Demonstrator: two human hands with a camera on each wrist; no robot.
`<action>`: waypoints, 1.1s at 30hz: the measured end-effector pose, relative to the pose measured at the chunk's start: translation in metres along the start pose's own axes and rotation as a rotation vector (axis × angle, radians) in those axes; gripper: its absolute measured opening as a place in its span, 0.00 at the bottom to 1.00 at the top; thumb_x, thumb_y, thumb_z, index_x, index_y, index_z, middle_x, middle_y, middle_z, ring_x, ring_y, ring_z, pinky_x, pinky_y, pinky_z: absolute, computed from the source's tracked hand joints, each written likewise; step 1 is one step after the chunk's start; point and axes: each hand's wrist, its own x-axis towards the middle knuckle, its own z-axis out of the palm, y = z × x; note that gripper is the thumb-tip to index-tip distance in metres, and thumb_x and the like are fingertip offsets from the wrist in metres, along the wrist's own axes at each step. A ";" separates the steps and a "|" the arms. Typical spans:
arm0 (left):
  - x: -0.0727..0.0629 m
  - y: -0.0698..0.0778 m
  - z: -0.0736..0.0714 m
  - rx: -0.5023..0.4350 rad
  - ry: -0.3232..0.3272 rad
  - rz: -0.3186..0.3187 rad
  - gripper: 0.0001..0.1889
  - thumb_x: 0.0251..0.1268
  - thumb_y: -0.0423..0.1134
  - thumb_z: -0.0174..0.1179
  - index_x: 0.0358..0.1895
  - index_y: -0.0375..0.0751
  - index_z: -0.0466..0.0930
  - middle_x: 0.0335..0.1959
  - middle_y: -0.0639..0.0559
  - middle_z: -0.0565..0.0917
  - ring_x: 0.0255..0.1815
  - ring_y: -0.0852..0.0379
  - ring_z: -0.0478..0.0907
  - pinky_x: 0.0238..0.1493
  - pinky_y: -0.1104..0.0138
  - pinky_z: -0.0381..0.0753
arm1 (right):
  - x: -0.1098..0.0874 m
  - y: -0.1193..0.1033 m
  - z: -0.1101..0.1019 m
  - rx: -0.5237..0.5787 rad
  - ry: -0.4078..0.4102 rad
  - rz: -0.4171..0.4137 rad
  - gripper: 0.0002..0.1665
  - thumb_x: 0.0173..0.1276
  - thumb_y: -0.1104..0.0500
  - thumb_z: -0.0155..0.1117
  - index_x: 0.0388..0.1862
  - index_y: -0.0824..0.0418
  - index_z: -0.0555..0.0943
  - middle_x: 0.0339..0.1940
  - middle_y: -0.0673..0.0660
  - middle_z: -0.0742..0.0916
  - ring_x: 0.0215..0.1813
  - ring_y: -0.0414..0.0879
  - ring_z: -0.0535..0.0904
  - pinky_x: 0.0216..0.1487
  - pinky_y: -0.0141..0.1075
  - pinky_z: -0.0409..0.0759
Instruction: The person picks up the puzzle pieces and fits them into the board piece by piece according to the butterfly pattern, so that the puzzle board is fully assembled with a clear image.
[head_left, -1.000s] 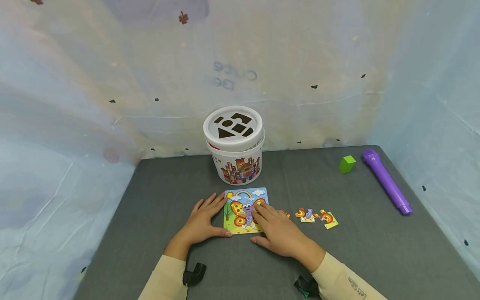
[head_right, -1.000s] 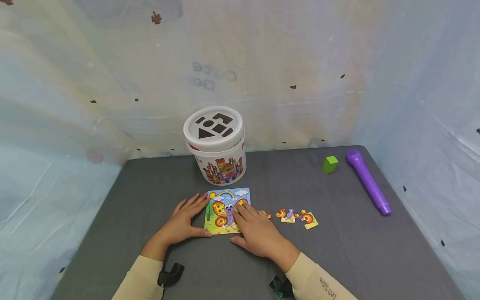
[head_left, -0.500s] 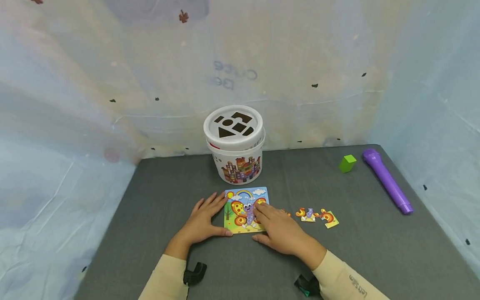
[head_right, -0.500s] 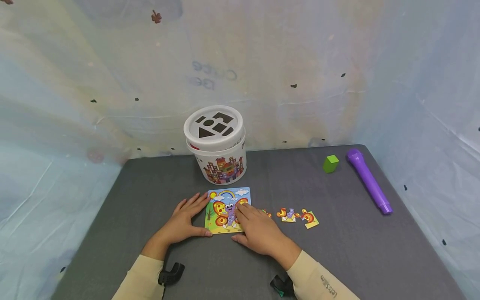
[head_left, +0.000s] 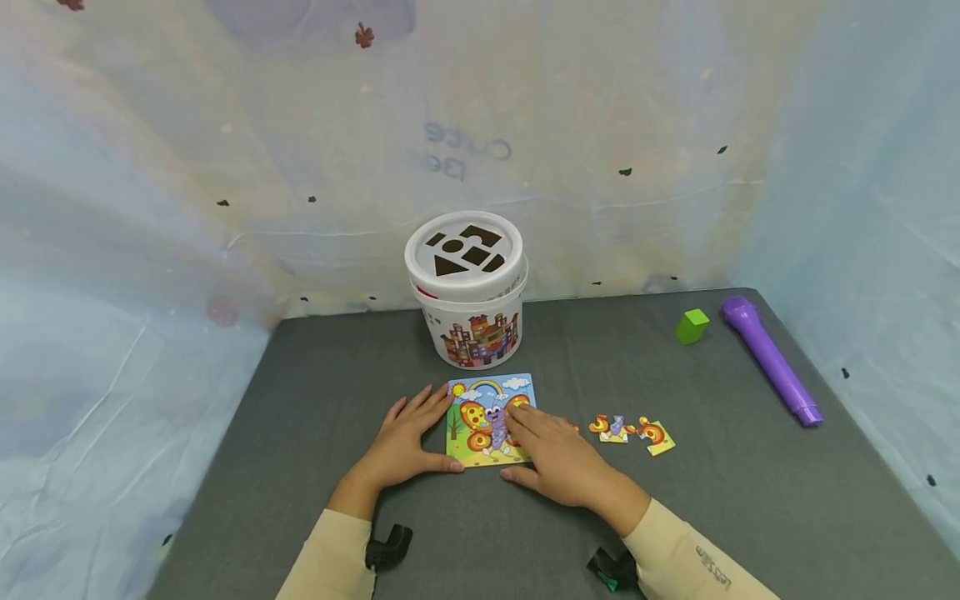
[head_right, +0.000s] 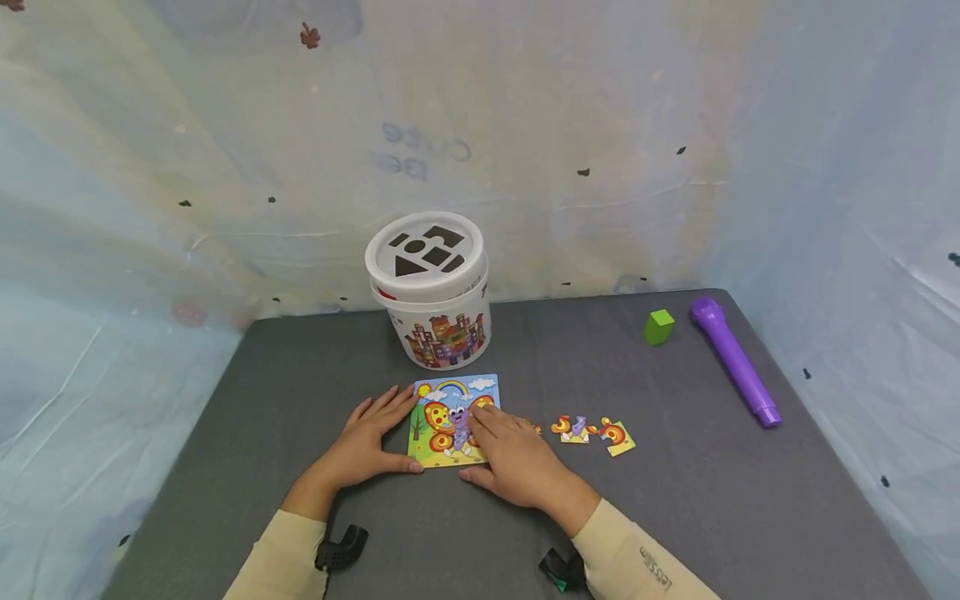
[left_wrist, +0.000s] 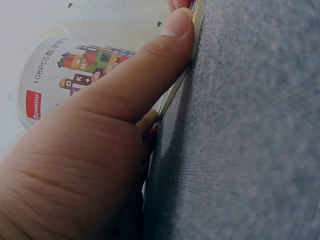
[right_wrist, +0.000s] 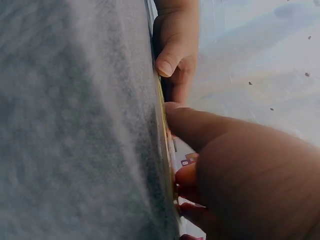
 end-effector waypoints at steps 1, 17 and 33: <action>-0.001 0.000 0.000 -0.002 0.000 -0.001 0.64 0.54 0.74 0.78 0.90 0.52 0.57 0.89 0.59 0.54 0.90 0.50 0.43 0.84 0.41 0.33 | 0.001 0.002 0.000 0.032 -0.007 0.000 0.47 0.81 0.36 0.67 0.84 0.65 0.71 0.84 0.62 0.71 0.84 0.60 0.64 0.76 0.65 0.67; 0.001 -0.001 0.000 0.011 -0.015 -0.004 0.64 0.53 0.77 0.76 0.90 0.55 0.55 0.89 0.62 0.51 0.90 0.52 0.41 0.84 0.41 0.32 | -0.012 0.077 -0.051 0.908 0.232 0.052 0.27 0.94 0.57 0.42 0.78 0.72 0.73 0.69 0.75 0.81 0.66 0.74 0.79 0.63 0.58 0.83; 0.000 0.000 -0.001 0.004 -0.006 0.005 0.64 0.53 0.76 0.75 0.90 0.54 0.56 0.89 0.60 0.53 0.90 0.51 0.42 0.83 0.40 0.33 | -0.021 0.106 -0.048 0.619 -0.005 0.085 0.39 0.74 0.54 0.79 0.78 0.64 0.77 0.75 0.60 0.78 0.76 0.61 0.71 0.74 0.61 0.70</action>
